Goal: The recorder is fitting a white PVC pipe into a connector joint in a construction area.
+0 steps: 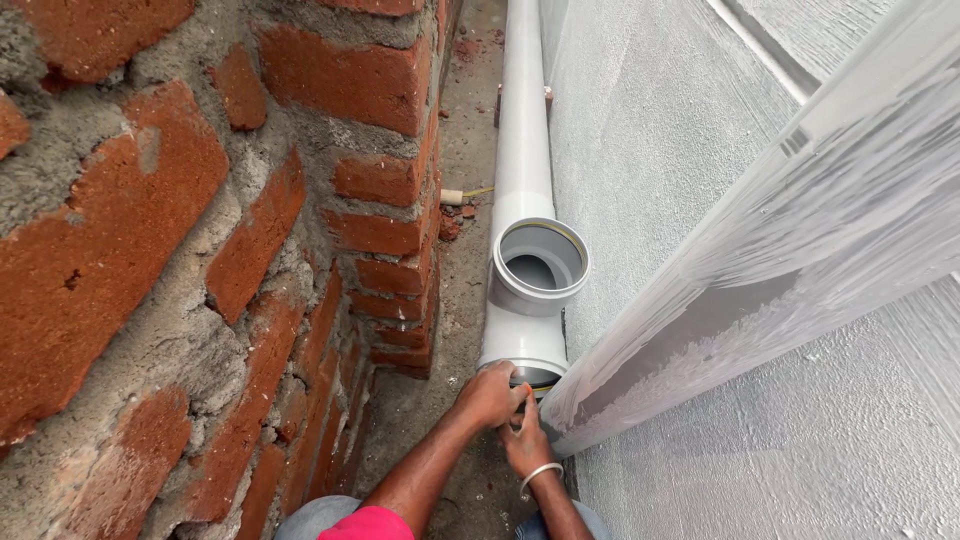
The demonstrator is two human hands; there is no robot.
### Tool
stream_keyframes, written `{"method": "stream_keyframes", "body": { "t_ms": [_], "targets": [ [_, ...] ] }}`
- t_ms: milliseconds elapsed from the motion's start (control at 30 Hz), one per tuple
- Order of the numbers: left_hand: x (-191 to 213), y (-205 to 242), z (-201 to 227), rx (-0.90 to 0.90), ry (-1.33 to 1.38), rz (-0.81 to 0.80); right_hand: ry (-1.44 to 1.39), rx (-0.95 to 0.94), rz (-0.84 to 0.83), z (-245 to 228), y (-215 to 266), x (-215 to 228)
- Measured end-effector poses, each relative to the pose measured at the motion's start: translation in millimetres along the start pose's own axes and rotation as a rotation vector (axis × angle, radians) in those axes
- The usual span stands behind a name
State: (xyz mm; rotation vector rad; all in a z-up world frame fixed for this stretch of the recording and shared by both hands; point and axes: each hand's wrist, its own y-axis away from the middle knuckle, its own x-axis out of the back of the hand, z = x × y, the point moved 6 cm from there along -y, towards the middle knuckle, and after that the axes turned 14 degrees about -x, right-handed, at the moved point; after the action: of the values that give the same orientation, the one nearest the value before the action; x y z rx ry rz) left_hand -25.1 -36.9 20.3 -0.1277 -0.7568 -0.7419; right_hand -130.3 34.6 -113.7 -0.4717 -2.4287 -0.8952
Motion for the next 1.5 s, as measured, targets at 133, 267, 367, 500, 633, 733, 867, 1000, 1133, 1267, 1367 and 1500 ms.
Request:
{"method": "stream_keyframes", "body": {
  "t_ms": [133,267,367,500,633,733,867,1000,1133,1267,1367,1500],
  "targets": [
    [11,-10,-3,0.006,-0.001,0.012,-0.038,0.048,-0.04,0,-5,-3],
    [78,-12,34,-0.327,0.228,0.364,-0.121,0.041,-0.11,-8,2,-5],
    [139,-18,87,-0.529,0.305,0.496,-0.082,0.018,-0.123,-3,7,-13],
    [220,-41,174,-0.737,0.155,0.608,-0.105,0.004,-0.105,-7,15,-4],
    [258,-92,186,-0.548,0.319,0.504,-0.141,0.041,-0.096,19,-10,-11],
    [289,-103,184,-0.561,0.46,0.538,-0.096,0.014,-0.098,20,-15,-14],
    [304,-99,199,-0.638,0.529,0.545,-0.078,0.019,-0.108,26,-16,-20],
    [300,-117,201,-0.53,0.466,0.579,-0.135,0.011,-0.107,23,-12,-17],
    [298,-126,218,-0.553,0.474,0.567,-0.18,-0.033,-0.009,9,0,-1],
    [300,-126,215,-0.549,0.475,0.559,-0.202,-0.042,-0.01,-5,16,6],
    [298,-125,208,-0.541,0.483,0.555,-0.212,-0.065,-0.025,-2,19,6],
    [289,-115,205,-0.545,0.506,0.547,-0.211,-0.056,-0.027,1,12,4]
  ]
}}
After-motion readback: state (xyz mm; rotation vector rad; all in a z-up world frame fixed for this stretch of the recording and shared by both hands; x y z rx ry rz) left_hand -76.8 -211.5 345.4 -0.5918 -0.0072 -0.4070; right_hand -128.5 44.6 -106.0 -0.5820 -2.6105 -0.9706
